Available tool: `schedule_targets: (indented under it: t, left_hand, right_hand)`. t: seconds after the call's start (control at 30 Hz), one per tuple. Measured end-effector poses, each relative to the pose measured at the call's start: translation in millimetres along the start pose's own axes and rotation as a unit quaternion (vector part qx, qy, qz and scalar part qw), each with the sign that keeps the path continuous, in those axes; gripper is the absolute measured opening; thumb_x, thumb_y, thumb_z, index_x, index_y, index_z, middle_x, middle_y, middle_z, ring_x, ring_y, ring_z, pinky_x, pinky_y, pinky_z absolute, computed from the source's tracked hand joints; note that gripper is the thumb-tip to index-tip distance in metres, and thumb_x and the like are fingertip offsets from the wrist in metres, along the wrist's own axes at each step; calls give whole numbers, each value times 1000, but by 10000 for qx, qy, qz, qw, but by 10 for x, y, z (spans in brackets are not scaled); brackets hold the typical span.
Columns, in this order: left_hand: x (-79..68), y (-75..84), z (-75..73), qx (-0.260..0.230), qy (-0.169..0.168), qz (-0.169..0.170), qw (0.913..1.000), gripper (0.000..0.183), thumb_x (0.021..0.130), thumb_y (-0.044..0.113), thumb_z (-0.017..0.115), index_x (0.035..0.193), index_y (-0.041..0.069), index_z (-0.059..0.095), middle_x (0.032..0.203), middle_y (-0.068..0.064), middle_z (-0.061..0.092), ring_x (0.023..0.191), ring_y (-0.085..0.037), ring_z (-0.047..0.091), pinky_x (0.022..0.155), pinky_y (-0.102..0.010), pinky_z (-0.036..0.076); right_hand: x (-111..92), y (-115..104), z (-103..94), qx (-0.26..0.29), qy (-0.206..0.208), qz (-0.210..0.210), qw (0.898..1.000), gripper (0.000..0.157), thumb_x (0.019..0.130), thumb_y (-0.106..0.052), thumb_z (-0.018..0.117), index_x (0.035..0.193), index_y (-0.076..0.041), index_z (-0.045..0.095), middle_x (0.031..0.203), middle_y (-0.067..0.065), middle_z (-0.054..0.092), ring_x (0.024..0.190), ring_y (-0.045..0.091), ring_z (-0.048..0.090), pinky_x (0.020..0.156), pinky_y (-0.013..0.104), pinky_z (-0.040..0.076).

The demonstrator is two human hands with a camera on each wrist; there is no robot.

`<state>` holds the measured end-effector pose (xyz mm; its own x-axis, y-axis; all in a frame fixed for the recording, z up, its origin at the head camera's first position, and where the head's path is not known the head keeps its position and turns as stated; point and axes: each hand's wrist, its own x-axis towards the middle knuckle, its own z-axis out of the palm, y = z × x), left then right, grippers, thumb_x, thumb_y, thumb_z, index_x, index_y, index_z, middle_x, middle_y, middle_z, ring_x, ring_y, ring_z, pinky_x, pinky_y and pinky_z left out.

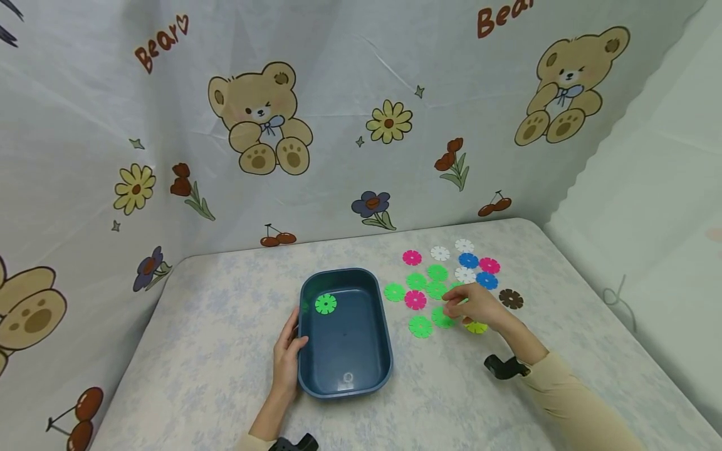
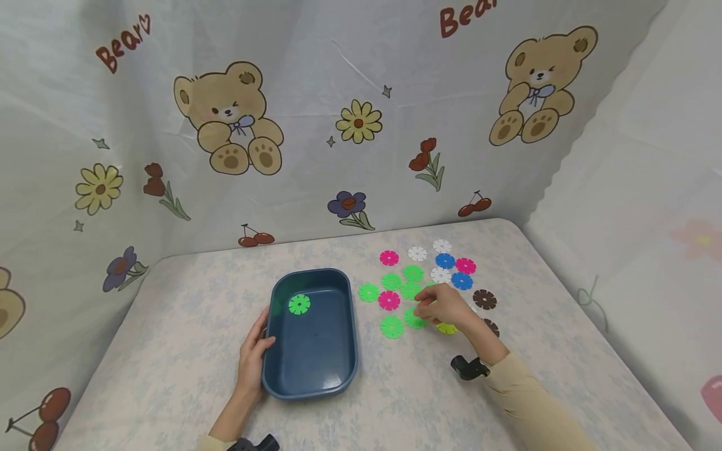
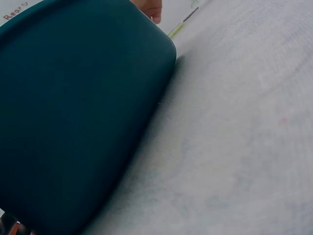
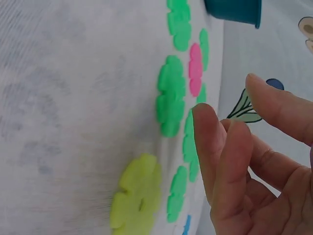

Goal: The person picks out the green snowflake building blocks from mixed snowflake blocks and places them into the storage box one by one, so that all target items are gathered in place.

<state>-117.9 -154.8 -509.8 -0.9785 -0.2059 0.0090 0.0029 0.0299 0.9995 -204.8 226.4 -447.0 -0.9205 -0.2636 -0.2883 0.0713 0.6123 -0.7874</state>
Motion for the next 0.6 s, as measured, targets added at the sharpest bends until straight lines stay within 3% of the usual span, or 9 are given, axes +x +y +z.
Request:
schedule_targets:
  t: [0.33, 0.6]
  left_hand:
    - [26, -50, -4, -21, 5, -1, 10000, 59, 94, 1, 43, 152, 13, 37, 156, -10, 37, 119, -3, 43, 94, -13, 35]
    - [35, -51, -12, -21, -7, -56, 10000, 59, 95, 2, 43, 153, 14, 36, 156, -5, 36, 121, -1, 42, 96, -13, 34]
  right_hand:
    - [77, 138, 36, -332, 150, 159, 9992, 40, 82, -11, 76, 115, 9, 64, 92, 12, 63, 72, 16, 57, 62, 34, 53]
    - [166, 234, 122, -793, 408, 12, 9960, 39, 73, -10, 83, 105, 4, 66, 89, 9, 60, 78, 18, 54, 63, 30, 49]
